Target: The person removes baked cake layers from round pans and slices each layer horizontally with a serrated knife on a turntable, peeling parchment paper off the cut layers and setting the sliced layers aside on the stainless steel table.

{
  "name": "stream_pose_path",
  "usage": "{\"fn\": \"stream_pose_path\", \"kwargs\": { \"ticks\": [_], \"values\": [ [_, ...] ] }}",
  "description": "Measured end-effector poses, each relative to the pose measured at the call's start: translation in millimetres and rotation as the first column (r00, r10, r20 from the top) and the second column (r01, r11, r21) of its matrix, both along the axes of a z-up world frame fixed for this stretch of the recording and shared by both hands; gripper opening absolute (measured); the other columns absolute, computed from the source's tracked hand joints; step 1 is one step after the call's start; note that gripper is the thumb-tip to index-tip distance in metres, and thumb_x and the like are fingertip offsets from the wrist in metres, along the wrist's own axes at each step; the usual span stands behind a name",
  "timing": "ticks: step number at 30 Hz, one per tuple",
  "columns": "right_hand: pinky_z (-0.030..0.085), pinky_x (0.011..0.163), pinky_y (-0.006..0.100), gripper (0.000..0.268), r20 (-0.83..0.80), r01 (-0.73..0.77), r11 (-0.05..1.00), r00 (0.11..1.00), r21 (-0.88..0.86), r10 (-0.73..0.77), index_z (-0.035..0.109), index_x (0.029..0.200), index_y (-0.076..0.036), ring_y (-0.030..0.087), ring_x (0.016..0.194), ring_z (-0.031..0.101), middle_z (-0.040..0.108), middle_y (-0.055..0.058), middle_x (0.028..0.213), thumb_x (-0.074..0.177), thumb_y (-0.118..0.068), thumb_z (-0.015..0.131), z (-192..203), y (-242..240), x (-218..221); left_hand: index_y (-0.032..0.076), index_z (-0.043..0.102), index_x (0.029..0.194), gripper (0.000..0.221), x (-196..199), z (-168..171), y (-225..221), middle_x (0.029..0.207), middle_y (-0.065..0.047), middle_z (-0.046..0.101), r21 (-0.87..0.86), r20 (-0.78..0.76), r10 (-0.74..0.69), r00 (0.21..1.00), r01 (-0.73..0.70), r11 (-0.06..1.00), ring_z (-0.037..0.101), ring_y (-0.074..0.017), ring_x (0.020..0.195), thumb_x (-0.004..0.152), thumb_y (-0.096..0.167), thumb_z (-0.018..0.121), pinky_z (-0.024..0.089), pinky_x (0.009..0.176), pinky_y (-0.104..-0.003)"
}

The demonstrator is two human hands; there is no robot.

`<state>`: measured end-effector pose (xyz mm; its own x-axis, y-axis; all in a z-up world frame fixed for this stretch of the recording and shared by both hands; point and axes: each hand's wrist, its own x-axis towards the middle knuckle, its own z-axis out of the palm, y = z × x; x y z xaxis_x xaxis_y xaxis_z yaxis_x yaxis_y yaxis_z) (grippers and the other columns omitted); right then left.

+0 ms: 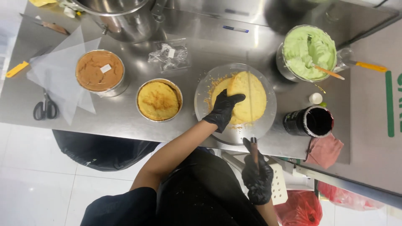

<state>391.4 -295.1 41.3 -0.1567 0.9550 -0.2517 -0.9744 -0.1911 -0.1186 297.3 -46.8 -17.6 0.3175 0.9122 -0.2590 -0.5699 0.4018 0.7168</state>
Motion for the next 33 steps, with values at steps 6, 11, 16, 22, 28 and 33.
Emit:
{"fn": "stream_pose_path", "kwargs": {
  "ticks": [6,11,16,22,28,33],
  "values": [
    [0.035,0.042,0.024,0.071,0.056,0.115,0.978,0.990,0.173,-0.127,0.017,0.166,0.000,0.007,0.049,0.039,0.046,0.003,0.080,0.107,-0.018,0.052,13,-7,33,-0.001,0.067,0.124,0.046,-126,72,31,0.113,-0.009,0.075,0.114,-0.043,-0.026,0.999,0.031,0.993,0.071,-0.0206,0.102,0.082,0.009,0.082,0.059,0.091,-0.035],
    [0.034,0.032,0.017,0.060,0.500,0.220,0.973,0.852,-0.067,-0.158,0.031,0.162,-0.007,0.002,0.045,0.043,0.058,0.000,0.083,0.108,-0.024,0.049,13,-8,37,-0.001,0.059,0.128,0.049,-261,60,48,0.115,-0.010,0.073,0.114,-0.241,0.097,0.966,-0.072,0.991,0.072,-0.0219,0.102,0.084,0.003,0.079,0.063,0.088,-0.036],
    [0.036,0.037,0.016,0.053,0.631,0.239,0.949,0.774,-0.204,-0.059,0.045,0.156,-0.011,0.002,0.050,0.048,0.063,0.000,0.086,0.106,-0.026,0.052,-15,-7,38,-0.001,0.058,0.128,0.050,-300,7,49,0.114,-0.011,0.072,0.009,-0.418,0.061,0.907,-0.063,0.998,0.072,-0.0222,0.101,0.083,0.003,0.079,0.062,0.088,-0.036],
    [0.040,0.043,0.020,0.047,0.722,0.268,0.924,0.692,-0.273,0.012,0.052,0.148,-0.008,0.005,0.055,0.052,0.065,0.003,0.090,0.104,-0.026,0.055,-26,-4,34,0.002,0.059,0.133,0.055,-301,48,34,0.118,-0.012,0.071,-0.211,-0.405,-0.082,0.910,-0.006,0.977,0.071,-0.0245,0.106,0.082,0.011,0.078,0.062,0.088,-0.036],
    [0.038,0.042,0.023,0.046,0.808,0.287,0.917,0.587,-0.276,0.059,0.054,0.144,-0.008,0.008,0.053,0.050,0.067,0.006,0.088,0.101,-0.022,0.055,-37,-5,33,-0.006,0.047,0.143,0.075,-306,8,31,0.132,-0.022,0.062,-0.038,-0.748,-0.105,0.655,0.114,0.993,0.062,-0.0315,0.119,0.084,0.025,0.080,0.056,0.094,-0.040],
    [0.037,0.040,0.024,0.047,0.796,0.297,0.916,0.603,-0.271,0.039,0.053,0.145,-0.005,0.009,0.049,0.049,0.067,0.008,0.085,0.099,-0.017,0.055,-26,-2,18,-0.013,0.023,0.155,0.104,-237,21,30,0.147,-0.037,0.044,0.378,-0.867,0.490,-0.089,0.523,0.764,0.047,-0.0456,0.135,0.091,0.046,0.079,0.048,0.106,-0.047]
  ]
}}
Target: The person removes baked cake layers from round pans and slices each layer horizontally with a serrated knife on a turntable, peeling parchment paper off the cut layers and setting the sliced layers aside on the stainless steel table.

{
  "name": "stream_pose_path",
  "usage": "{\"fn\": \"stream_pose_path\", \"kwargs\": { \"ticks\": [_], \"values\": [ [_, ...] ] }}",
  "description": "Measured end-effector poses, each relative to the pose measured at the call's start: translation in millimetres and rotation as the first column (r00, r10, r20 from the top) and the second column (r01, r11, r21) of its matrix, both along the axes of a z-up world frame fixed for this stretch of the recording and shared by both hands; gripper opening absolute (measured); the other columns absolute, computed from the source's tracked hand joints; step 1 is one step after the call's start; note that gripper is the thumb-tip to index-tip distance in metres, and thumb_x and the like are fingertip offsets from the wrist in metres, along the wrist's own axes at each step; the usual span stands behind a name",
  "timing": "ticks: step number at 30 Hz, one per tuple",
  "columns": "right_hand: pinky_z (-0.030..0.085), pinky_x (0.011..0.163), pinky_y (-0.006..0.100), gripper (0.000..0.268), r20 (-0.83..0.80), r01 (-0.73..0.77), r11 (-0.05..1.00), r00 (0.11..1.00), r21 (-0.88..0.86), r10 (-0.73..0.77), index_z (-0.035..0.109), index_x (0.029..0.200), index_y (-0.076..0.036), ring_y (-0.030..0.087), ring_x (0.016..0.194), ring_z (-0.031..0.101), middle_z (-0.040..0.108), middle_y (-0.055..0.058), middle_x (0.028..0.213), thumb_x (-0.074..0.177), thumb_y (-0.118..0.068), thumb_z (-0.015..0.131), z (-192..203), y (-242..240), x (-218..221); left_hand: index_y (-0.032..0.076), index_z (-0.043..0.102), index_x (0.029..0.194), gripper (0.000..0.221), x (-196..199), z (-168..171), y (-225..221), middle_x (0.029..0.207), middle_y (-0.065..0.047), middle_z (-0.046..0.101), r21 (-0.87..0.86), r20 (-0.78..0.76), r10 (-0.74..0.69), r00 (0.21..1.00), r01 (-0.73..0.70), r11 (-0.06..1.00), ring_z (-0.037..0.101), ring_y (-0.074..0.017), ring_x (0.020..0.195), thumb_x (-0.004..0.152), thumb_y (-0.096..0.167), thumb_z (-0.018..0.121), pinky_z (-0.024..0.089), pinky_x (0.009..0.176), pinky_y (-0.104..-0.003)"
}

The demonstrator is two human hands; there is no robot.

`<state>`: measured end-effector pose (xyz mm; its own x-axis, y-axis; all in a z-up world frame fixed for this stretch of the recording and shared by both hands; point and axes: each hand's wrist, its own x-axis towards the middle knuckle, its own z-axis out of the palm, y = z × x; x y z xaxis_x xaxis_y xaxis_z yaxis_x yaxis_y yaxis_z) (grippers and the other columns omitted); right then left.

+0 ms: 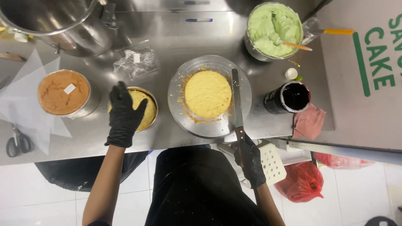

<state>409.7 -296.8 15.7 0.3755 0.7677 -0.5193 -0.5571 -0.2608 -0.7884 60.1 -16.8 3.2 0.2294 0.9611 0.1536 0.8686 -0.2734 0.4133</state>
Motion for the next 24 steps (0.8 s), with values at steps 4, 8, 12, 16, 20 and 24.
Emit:
{"fn": "stream_pose_path", "kwargs": {
  "ticks": [4,8,12,16,20,24],
  "values": [
    [0.037,0.037,0.025,0.052,0.013,0.018,1.000,1.000,0.016,-0.018,0.047,0.150,-0.007,0.010,0.046,0.049,0.067,0.007,0.083,0.100,-0.017,0.052,8,7,-5,0.006,0.029,0.163,0.091,114,29,-14,0.166,-0.026,0.031,0.195,0.107,-0.421,0.901,0.396,0.897,0.033,-0.0435,0.153,0.096,0.052,0.070,0.036,0.118,-0.051],
    [0.036,0.038,0.025,0.053,0.155,-0.068,0.996,0.985,-0.053,0.075,0.046,0.155,-0.006,0.010,0.044,0.046,0.061,0.006,0.074,0.105,-0.023,0.051,-14,7,-7,0.015,0.034,0.160,0.091,194,40,-9,0.166,-0.020,0.026,0.086,-0.021,-0.651,0.758,0.651,0.755,0.025,-0.0425,0.153,0.090,0.066,0.063,0.014,0.120,-0.063],
    [0.040,0.040,0.024,0.056,0.222,-0.070,0.991,0.971,-0.110,0.093,0.044,0.156,-0.008,0.010,0.046,0.050,0.063,0.006,0.072,0.104,-0.027,0.052,-7,9,-12,0.019,0.035,0.161,0.090,206,27,-3,0.167,-0.018,0.025,0.094,-0.107,-0.702,0.705,0.710,0.698,0.021,-0.0402,0.155,0.090,0.070,0.058,0.008,0.121,-0.064],
    [0.046,0.043,0.022,0.059,0.358,-0.097,0.968,0.917,-0.232,0.177,0.041,0.156,-0.012,0.008,0.049,0.055,0.075,0.004,0.082,0.101,-0.031,0.054,6,10,-19,0.018,0.035,0.163,0.089,206,25,0,0.169,-0.018,0.022,0.121,-0.116,-0.720,0.684,0.729,0.673,0.018,-0.0403,0.156,0.093,0.071,0.055,0.007,0.123,-0.063],
    [0.046,0.043,0.023,0.059,0.369,-0.105,0.956,0.907,-0.274,0.205,0.042,0.156,-0.015,0.009,0.050,0.057,0.077,0.004,0.084,0.100,-0.030,0.057,3,21,-13,0.018,0.034,0.163,0.089,205,33,-1,0.170,-0.018,0.022,0.098,-0.120,-0.728,0.675,0.737,0.668,0.017,-0.0416,0.156,0.094,0.070,0.053,0.006,0.123,-0.061],
    [0.050,0.046,0.021,0.048,0.570,-0.213,0.953,0.766,-0.213,0.299,0.050,0.148,-0.016,0.006,0.054,0.062,0.078,0.002,0.092,0.102,-0.028,0.055,-35,-11,-6,0.020,0.034,0.163,0.088,206,31,-5,0.171,-0.016,0.022,0.058,-0.118,-0.711,0.693,0.720,0.692,0.016,-0.0402,0.157,0.094,0.070,0.053,0.005,0.124,-0.060]
  ]
}}
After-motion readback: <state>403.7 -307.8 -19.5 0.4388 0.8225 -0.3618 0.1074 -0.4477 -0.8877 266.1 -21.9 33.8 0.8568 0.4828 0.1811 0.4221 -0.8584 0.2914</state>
